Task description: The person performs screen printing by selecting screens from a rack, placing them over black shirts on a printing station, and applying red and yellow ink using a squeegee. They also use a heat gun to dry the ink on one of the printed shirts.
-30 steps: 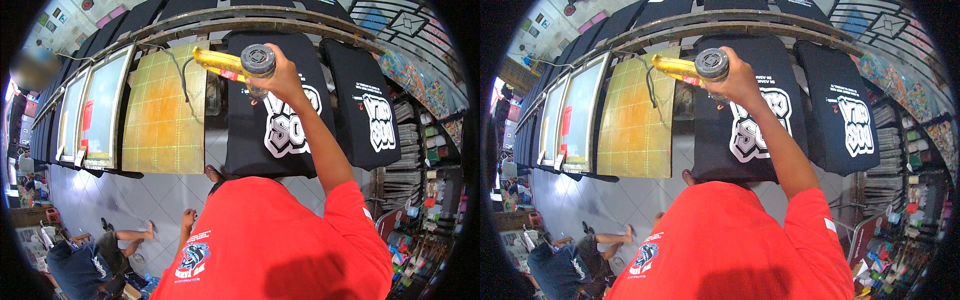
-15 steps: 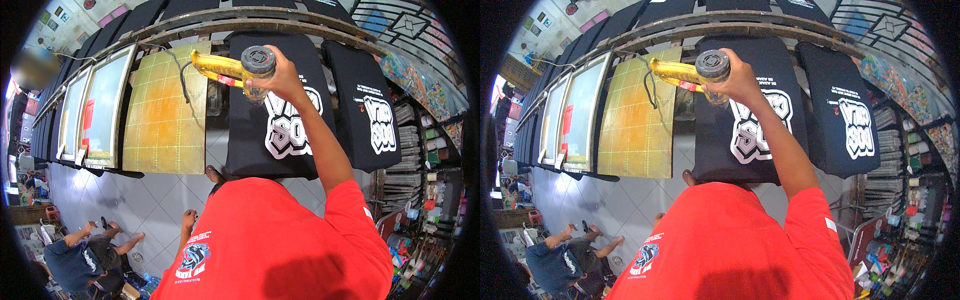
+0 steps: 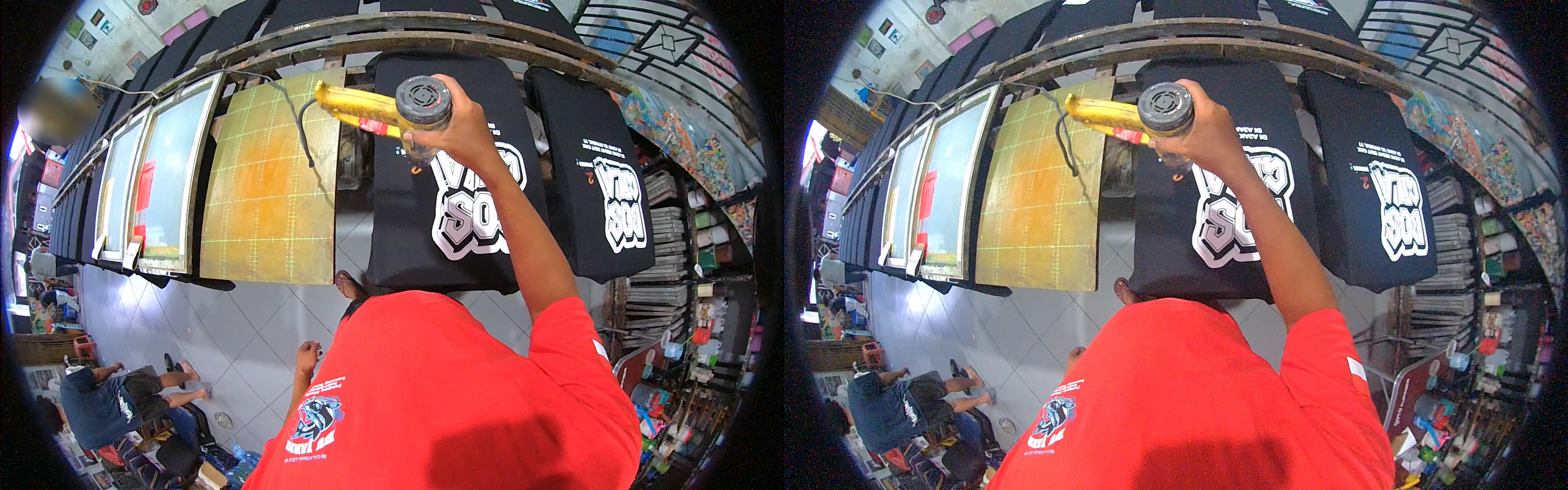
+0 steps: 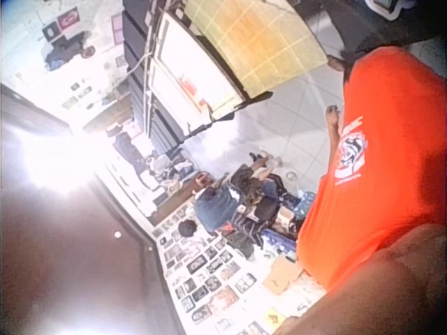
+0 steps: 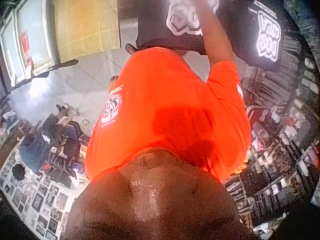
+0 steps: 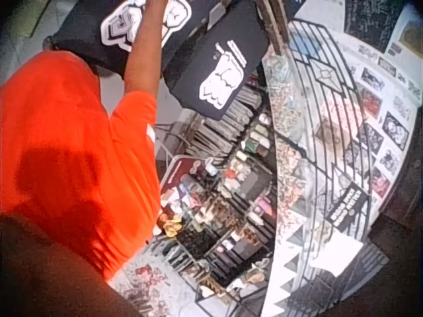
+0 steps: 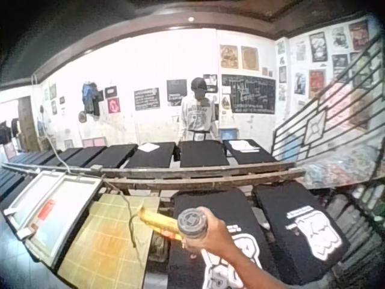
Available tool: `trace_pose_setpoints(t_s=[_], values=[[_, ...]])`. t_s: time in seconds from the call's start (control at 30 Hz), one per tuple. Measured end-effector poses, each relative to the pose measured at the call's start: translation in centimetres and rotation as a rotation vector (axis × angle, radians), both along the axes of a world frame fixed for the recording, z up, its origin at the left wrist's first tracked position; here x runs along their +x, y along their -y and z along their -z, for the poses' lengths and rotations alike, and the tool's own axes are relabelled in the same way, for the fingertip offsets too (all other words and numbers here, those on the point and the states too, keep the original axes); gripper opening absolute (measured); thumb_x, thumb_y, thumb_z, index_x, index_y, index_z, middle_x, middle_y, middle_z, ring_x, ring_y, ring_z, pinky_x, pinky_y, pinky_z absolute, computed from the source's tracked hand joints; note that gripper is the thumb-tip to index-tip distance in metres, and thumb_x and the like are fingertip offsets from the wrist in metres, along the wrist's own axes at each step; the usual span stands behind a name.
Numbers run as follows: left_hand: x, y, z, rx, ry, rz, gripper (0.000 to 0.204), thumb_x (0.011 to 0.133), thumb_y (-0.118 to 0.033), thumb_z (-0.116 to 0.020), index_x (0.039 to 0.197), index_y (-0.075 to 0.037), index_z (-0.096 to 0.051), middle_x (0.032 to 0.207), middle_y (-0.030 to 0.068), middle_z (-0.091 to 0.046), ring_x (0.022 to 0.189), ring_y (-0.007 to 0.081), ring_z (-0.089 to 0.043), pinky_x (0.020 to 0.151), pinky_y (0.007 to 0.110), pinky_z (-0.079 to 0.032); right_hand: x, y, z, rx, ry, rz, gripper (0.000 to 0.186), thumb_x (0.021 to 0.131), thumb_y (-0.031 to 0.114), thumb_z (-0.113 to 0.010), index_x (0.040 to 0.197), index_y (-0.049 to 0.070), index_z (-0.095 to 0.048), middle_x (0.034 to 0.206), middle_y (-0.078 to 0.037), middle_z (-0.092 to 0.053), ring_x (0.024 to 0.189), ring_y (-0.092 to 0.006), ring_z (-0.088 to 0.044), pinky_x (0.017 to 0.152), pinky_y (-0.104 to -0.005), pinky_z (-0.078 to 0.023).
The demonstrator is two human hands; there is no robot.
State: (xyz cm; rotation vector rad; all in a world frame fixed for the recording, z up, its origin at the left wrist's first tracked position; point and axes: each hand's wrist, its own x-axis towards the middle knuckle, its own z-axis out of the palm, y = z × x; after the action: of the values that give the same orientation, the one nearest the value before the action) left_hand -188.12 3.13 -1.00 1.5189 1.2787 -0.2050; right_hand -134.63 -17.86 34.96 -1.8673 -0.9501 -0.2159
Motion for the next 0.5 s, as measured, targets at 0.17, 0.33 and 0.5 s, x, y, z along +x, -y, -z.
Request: trace_pose_setpoints(t_s=[0.17,0.33,0.5], values=[[0.2,0.0,-0.4,-0.011,-0.026,0.013,0.027,0.091,-0.032,-0.06,0.097,-0.006,-0.062,0.084,0.0027,-0.064,0.071,0.0124,-0.059,0.057,0.028,-0.044,0.0,0.0,-0.1,0.01,-0.024,0.003,0.077,0.058,0.024,-0.089,0.122,0.004,-0.05,0.105,-0.013,-0.068,0.099,-0.0237,-0.067,0.088,-0.0343,-0.053],[-0.6,-0.4,0.9,-0.003,0.027,0.041,0.028,0.091,-0.032,-0.06,0.097,-0.005,-0.062,0.083,0.0026,-0.063,0.069,0.0118,-0.058,0.057,0.027,-0.043,0.0,0.3,-0.2,-0.019,-0.027,-0.037,0.078,0.058,0.025,-0.09,0.122,0.003,-0.05,0.105,-0.013,-0.068,0.099,-0.0227,-0.067,0.088,-0.0338,-0.052],[-1.0,-0.4,1.3,-0.018,0.056,0.02,0.027,0.092,-0.031,-0.06,0.096,-0.005,-0.062,0.082,0.0026,-0.063,0.067,0.0114,-0.057,0.056,0.026,-0.043,0.1,0.2,-0.1,-0.011,0.017,0.008,0.079,0.058,0.025,-0.09,0.122,0.003,-0.049,0.105,-0.014,-0.068,0.099,-0.0248,-0.067,0.087,-0.0349,-0.052]])
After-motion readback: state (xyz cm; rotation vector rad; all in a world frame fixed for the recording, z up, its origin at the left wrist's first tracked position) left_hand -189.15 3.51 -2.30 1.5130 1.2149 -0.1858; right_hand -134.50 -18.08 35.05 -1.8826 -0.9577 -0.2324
